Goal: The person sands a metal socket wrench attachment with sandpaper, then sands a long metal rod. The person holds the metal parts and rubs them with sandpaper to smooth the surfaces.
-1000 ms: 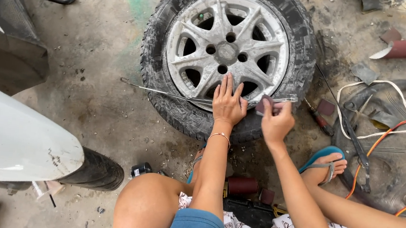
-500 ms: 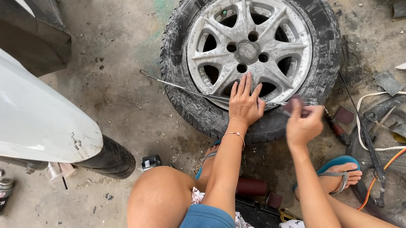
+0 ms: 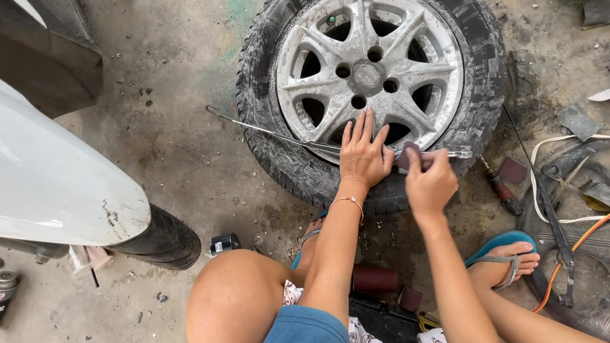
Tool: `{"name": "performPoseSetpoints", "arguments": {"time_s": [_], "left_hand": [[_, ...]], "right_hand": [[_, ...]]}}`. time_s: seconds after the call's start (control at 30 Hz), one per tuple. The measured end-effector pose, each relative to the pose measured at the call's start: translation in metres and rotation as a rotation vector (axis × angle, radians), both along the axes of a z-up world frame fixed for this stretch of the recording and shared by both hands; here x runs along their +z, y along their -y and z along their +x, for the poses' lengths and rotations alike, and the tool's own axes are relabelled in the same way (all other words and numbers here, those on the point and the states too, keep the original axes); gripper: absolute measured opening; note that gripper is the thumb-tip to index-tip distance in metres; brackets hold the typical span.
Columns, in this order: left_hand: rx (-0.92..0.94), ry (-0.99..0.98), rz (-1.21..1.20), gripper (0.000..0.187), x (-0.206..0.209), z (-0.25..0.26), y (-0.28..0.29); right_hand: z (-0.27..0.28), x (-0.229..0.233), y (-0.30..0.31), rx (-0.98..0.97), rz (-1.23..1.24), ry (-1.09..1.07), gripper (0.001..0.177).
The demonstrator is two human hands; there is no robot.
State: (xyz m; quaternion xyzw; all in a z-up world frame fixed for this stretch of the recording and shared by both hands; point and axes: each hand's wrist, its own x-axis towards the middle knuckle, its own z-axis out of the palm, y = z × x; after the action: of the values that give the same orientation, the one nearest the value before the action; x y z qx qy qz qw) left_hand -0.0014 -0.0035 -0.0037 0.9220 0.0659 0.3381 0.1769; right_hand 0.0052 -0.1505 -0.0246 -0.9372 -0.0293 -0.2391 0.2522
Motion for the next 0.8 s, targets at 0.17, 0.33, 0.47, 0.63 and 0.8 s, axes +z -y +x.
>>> {"name": "performPoseSetpoints", "arguments": {"time_s": [0.17,0.33,0.47,0.63,0.8], "left_hand": [[-0.011,0.006,-0.008,0.043,-0.002,0.001,0.000],[-0.017,-0.002,-0.008,0.044,-0.001,0.000,0.000],[-0.016,-0.010,0.001,0.043,-0.002,0.001,0.000],[-0.023,-0.024,-0.003,0.042,-0.001,0.001,-0.003],[-0.024,-0.010,0.021,0.044,-0.001,0.002,-0.004]], "right_hand": [[0.031,0.058,0.070,-0.192,0.145,-0.021,0.038],[0.032,0.042,0.098,-0.230,0.335,0.023,0.042],[0.004,0.101,0.029,-0.121,0.303,-0.059,0.037],[0.006,0.095,0.029,-0.131,0.220,-0.031,0.035],[0.018,0.043,0.050,-0.180,0.218,-0.001,0.037]]}}
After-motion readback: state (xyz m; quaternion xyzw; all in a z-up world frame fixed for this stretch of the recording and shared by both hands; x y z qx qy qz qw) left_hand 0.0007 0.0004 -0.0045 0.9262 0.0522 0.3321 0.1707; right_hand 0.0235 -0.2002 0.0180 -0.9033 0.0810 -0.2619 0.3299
